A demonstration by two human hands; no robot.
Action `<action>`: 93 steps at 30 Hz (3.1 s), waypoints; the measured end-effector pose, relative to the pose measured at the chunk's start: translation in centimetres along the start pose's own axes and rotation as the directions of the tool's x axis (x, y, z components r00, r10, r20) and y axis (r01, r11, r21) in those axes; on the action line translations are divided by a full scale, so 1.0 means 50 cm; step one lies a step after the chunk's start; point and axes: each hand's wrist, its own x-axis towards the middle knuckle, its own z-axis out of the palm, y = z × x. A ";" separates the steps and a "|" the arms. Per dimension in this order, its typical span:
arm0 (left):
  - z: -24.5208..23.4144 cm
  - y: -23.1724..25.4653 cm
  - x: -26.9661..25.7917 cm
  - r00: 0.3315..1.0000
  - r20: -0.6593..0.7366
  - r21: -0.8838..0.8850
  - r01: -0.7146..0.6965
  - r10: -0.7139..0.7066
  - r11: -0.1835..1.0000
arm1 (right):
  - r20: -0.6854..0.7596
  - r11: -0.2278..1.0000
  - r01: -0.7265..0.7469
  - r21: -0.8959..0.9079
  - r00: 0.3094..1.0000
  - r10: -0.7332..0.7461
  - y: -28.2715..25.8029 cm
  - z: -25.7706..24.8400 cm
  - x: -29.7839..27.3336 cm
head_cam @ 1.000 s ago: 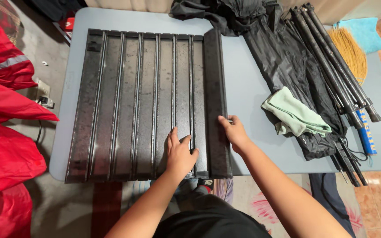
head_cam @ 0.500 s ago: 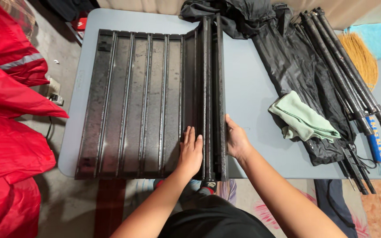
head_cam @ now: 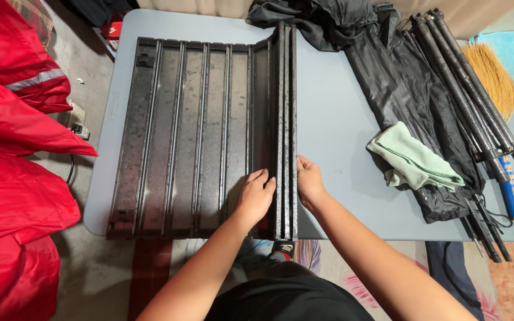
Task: The person wipes a dark, ribbed, rectangular object with a light green cloth. They clean both sides of the object, flipping it over to reach the other side. The person then folds the object in half and wipes the folded edges.
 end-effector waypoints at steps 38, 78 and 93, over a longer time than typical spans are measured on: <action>-0.098 0.006 0.014 0.973 -0.177 0.168 0.179 -0.149 0.969 | -0.110 0.920 -0.022 -0.391 0.994 -0.023 -0.074 0.091 -0.079; -0.095 -0.154 0.117 0.915 0.120 -0.340 0.403 -0.386 0.850 | -0.015 0.587 0.174 -0.790 0.953 -0.302 -0.015 0.210 -0.093; -0.157 0.000 0.065 0.899 0.219 -0.592 0.431 -0.379 0.681 | 0.086 0.979 -0.198 -0.054 0.976 0.202 -0.058 0.143 -0.071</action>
